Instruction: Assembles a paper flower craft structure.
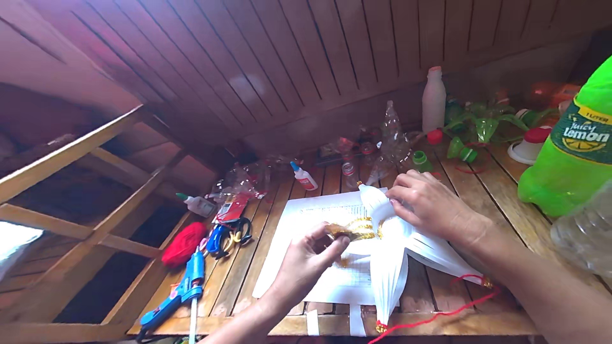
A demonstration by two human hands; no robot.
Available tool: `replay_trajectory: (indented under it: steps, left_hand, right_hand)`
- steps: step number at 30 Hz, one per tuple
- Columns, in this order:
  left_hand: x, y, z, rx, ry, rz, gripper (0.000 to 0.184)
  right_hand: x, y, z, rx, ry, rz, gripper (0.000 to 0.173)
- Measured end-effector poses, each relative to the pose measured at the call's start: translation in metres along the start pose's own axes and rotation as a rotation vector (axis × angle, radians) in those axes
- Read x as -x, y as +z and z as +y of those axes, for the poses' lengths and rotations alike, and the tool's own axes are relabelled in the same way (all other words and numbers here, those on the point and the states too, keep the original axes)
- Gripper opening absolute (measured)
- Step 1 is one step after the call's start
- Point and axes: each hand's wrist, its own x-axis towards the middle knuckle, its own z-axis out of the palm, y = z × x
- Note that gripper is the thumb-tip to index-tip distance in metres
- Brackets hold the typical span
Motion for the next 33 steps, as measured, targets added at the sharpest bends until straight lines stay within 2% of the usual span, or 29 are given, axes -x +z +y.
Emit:
replay_trajectory:
  steps: [3, 5, 7, 9, 11, 14, 18, 33]
  left_hand:
    - [-0.001, -0.006, -0.003, 0.229, -0.066, -0.02, 0.011]
    - [-0.001, -0.009, -0.006, 0.379, -0.093, -0.03, 0.011]
    - [-0.001, -0.014, -0.008, 0.475, -0.104, -0.023, 0.011]
    - [0.001, -0.019, -0.01, 0.528, -0.096, -0.004, 0.01]
    - [0.003, -0.026, -0.012, 0.533, -0.062, 0.001, 0.01]
    - [0.009, -0.033, -0.016, 0.517, -0.038, 0.009, 0.008]
    - [0.016, -0.039, -0.019, 0.5, -0.032, 0.009, 0.007]
    - [0.02, -0.043, -0.018, 0.479, -0.021, 0.014, 0.007]
  right_hand:
    - [-0.001, -0.003, 0.002, -0.025, 0.028, -0.004, 0.029]
    - [-0.001, -0.005, 0.002, -0.029, 0.035, 0.061, 0.033]
    - [-0.002, -0.006, 0.003, -0.033, -0.041, 0.18, 0.031]
    - [-0.001, -0.012, 0.002, -0.117, -0.187, 0.183, 0.028]
    - [0.0, -0.018, -0.002, -0.207, -0.322, 0.067, 0.03]
    - [0.001, -0.017, -0.004, -0.237, -0.399, -0.044, 0.037]
    - [0.001, -0.014, -0.004, -0.259, -0.419, -0.076, 0.041]
    - [0.003, -0.013, -0.005, -0.247, -0.424, -0.127, 0.036]
